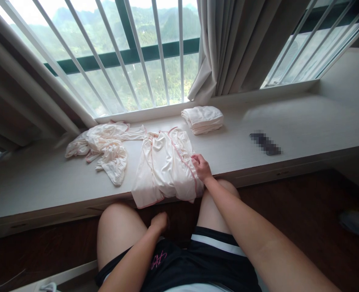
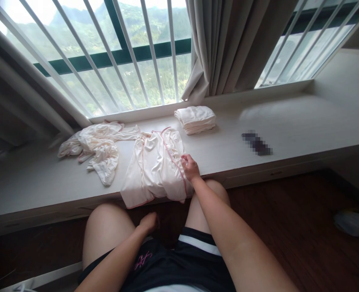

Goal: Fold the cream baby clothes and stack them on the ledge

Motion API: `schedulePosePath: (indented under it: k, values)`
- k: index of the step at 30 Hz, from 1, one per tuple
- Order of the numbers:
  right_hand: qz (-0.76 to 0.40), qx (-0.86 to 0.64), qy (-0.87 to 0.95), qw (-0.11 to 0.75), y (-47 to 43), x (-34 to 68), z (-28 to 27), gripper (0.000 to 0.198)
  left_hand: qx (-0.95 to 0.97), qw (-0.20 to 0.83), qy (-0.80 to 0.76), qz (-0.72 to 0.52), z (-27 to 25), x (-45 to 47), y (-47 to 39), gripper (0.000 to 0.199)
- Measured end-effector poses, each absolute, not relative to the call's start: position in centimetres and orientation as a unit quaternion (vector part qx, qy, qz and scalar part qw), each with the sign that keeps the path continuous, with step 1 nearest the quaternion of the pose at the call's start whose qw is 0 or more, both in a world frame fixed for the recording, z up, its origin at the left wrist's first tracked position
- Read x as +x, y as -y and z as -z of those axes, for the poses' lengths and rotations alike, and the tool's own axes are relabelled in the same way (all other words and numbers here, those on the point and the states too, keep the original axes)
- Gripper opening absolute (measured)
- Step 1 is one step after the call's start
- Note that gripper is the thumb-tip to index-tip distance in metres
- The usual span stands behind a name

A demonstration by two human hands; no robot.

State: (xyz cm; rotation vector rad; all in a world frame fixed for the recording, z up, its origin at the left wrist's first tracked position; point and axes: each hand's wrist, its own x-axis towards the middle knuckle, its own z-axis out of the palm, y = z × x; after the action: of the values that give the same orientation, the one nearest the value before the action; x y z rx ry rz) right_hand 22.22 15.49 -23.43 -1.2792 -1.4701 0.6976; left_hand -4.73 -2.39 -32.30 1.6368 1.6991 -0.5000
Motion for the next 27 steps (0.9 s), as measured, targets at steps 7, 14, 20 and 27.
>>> schedulePosePath:
  k: [7, 14, 20, 27]
  values:
    - [-0.287, -0.535, 0.616, 0.503, -15.4, 22.2, 23.0, 0.026, 0.634, 0.323, -0.684, 0.163, 31.0, -4.3, 2.8, 0.027]
    - [-0.239, -0.555, 0.649, 0.462, -15.4, 21.7, 23.1, 0.022, 0.643, 0.323, -0.676, 0.159, 27.9, -3.6, 4.6, 0.021]
    - [-0.173, -0.57, 0.681, 0.425, -15.2, 21.2, 23.4, 0.024, 0.649, 0.311, -0.674, 0.165, 22.4, -3.7, 5.9, 0.013]
    - [-0.104, -0.572, 0.722, 0.375, -15.0, 20.9, 23.7, 0.027, 0.694, 0.269, -0.636, 0.205, 16.2, -4.2, 3.3, 0.014]
